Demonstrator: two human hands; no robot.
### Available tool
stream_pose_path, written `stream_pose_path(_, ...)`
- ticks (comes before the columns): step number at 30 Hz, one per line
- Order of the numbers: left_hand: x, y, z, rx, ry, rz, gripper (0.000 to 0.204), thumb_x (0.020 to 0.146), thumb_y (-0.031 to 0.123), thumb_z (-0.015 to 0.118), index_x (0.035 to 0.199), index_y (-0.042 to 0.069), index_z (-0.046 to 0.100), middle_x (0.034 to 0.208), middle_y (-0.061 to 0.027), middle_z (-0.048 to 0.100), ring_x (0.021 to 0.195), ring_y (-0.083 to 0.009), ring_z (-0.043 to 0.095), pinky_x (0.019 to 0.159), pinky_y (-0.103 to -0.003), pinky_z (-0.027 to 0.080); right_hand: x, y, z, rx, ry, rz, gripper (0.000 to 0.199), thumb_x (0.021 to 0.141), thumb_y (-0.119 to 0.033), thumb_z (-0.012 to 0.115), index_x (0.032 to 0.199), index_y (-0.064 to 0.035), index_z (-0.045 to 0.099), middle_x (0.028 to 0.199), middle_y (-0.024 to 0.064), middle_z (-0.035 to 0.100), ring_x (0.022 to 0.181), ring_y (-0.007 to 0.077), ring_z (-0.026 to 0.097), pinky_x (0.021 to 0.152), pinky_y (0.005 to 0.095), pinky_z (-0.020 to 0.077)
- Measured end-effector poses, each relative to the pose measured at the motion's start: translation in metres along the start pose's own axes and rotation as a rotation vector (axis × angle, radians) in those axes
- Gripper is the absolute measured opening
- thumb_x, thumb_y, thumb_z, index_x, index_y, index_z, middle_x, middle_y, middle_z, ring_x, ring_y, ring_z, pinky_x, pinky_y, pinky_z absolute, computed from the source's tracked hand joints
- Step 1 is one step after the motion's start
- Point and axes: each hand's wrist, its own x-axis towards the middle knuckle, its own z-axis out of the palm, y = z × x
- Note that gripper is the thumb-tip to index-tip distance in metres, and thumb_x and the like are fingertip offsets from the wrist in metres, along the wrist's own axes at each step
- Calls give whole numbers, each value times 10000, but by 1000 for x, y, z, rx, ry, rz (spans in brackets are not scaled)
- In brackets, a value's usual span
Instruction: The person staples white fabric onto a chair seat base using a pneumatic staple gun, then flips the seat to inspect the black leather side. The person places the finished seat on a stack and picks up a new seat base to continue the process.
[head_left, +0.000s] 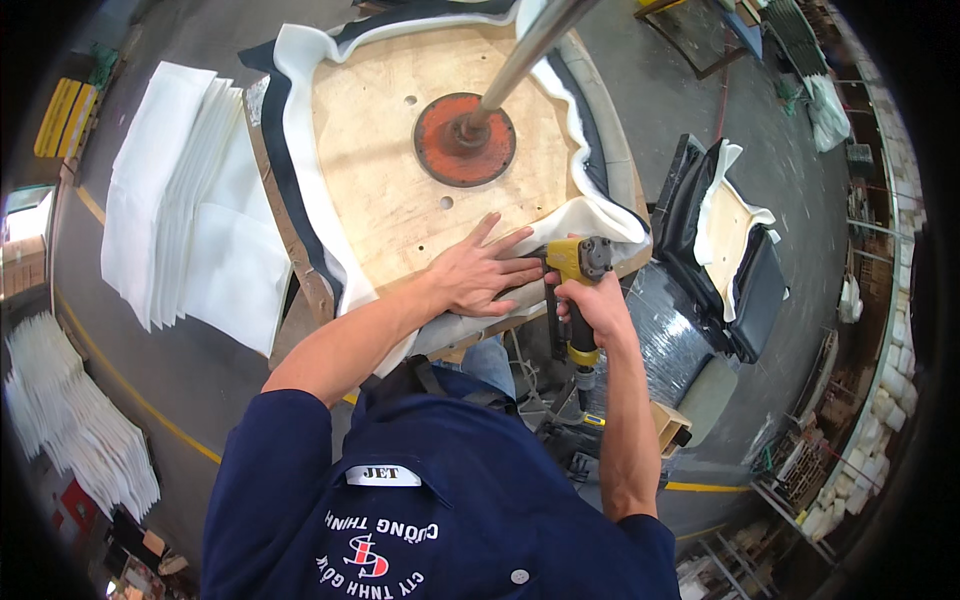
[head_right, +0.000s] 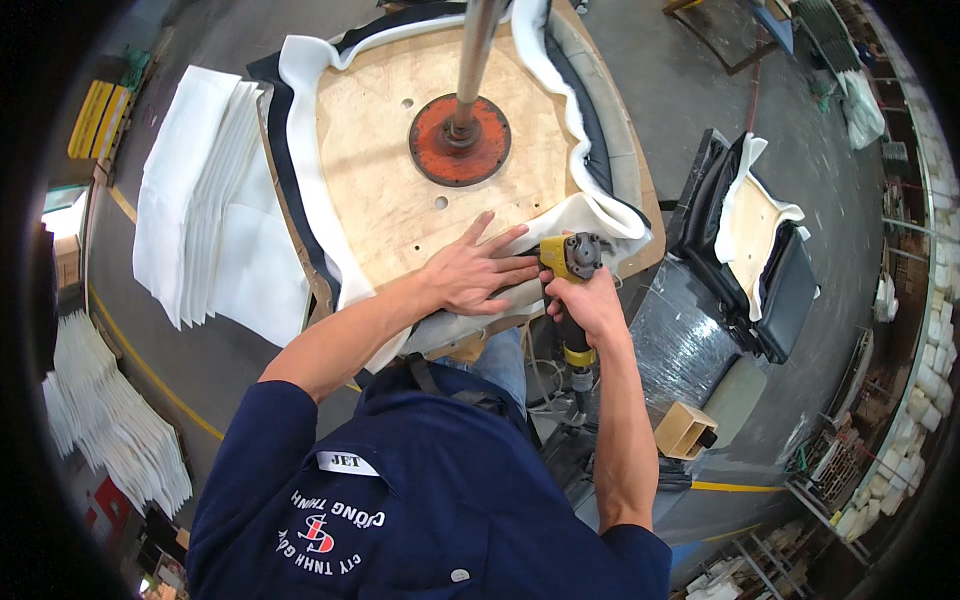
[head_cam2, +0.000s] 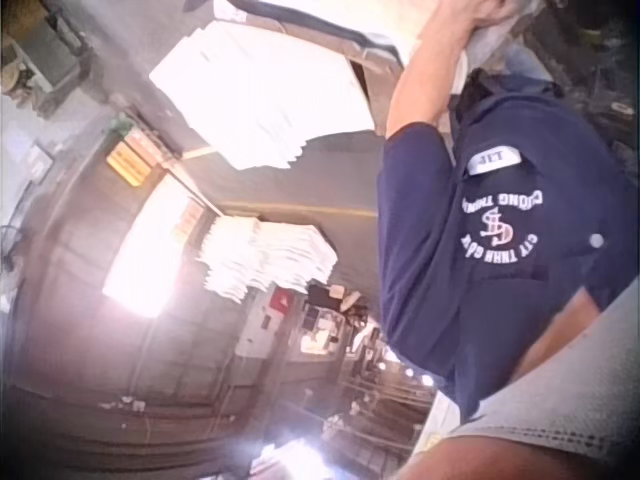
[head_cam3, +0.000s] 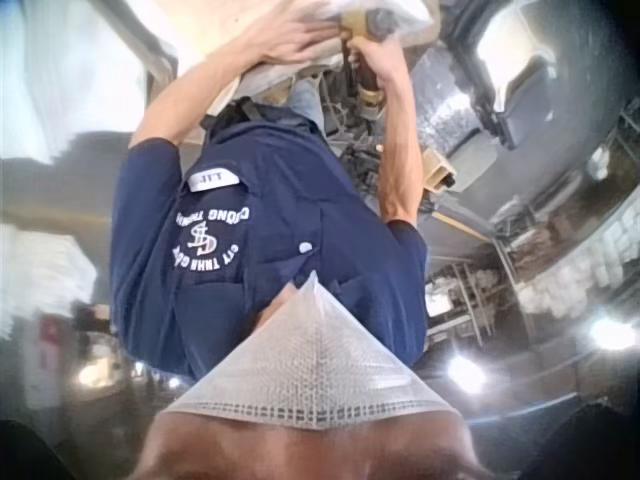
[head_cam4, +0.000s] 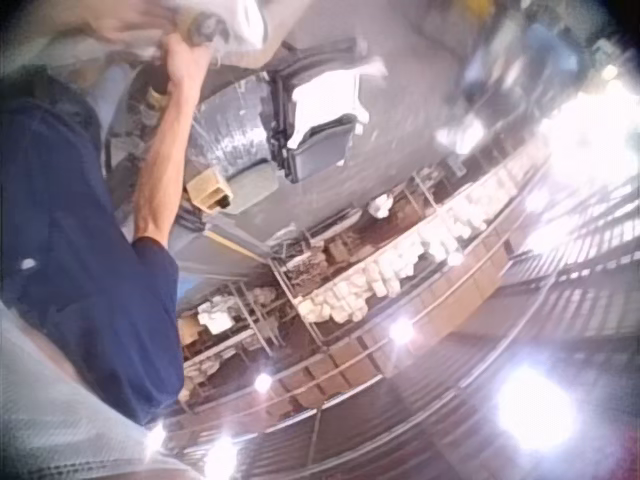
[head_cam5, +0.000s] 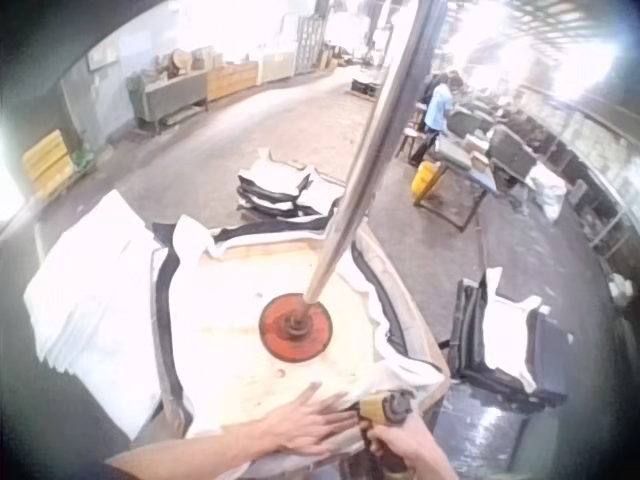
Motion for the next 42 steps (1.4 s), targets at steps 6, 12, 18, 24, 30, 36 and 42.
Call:
stream_pose_path(6, 5, 1, 1, -11, 25, -30, 665, 970, 582, 434, 1553, 269, 502, 1605, 82, 468, 1615, -242, 107, 1255, -700, 23, 20, -11, 8, -156, 12, 22, 252, 801, -1, 655, 1048, 47, 639, 756, 90, 655, 526, 152, 607, 473, 319, 507)
stream_pose_path(12, 2, -2, 3, -72, 103, -6, 638, 977, 572, 436, 1510, 240, 552, 1562, 62, 515, 1616, -242, 93, 1258, -699, 38, 3, -9, 20, -54, 14, 2, 310, 818, -2, 667, 1125, 29, 632, 764, 81, 652, 542, 149, 608, 487, 305, 510)
stream_pose_path(18, 1, 0, 0, -26, 80, -15, 599, 981, 566, 443, 1444, 228, 615, 1475, 57, 580, 1609, -247, 122, 1252, -712, 41, 14, -7, 18, -163, -54, 50, 646, 844, 2, 671, 1471, -55, 525, 866, 75, 676, 574, 136, 597, 505, 297, 506)
stream_pose_path(24, 3, 2, -3, -8, 34, -4, 597, 1000, 569, 405, 1483, 263, 576, 1488, 63, 573, 1605, -251, 151, 1250, -713, 38, 1, -7, 24, -62, -25, 18, 639, 840, 19, 644, 1461, -46, 512, 965, 94, 715, 587, 139, 600, 514, 294, 514)
stream_pose_path(30, 8, 16, 0, 64, 126, -77, 589, 1023, 534, 409, 1547, 281, 499, 1564, 74, 515, 1601, -260, 177, 1240, -718, 46, 5, 3, 4, -11, 23, -62, 464, 848, 17, 630, 1310, 7, 594, 1019, 101, 734, 597, 135, 603, 532, 285, 527)
stream_pose_path(36, -18, 14, 2, 129, 120, 17, 687, 992, 561, 453, 1614, 276, 385, 1649, 110, 394, 1603, -281, 159, 1232, -722, 57, 13, 8, -12, 14, -6, -54, 408, 838, 17, 640, 1247, 9, 636, 970, 92, 728, 596, 134, 608, 529, 300, 520)
stream_pose_path(42, -19, 15, 2, 77, 48, -76, 700, 999, 614, 399, 1616, 283, 388, 1645, 106, 406, 1611, -270, 120, 1239, -711, 16, -1, -3, 4, -101, -70, -48, 736, 824, 23, 617, 1534, -104, 467, 976, 91, 702, 610, 146, 611, 549, 303, 526)
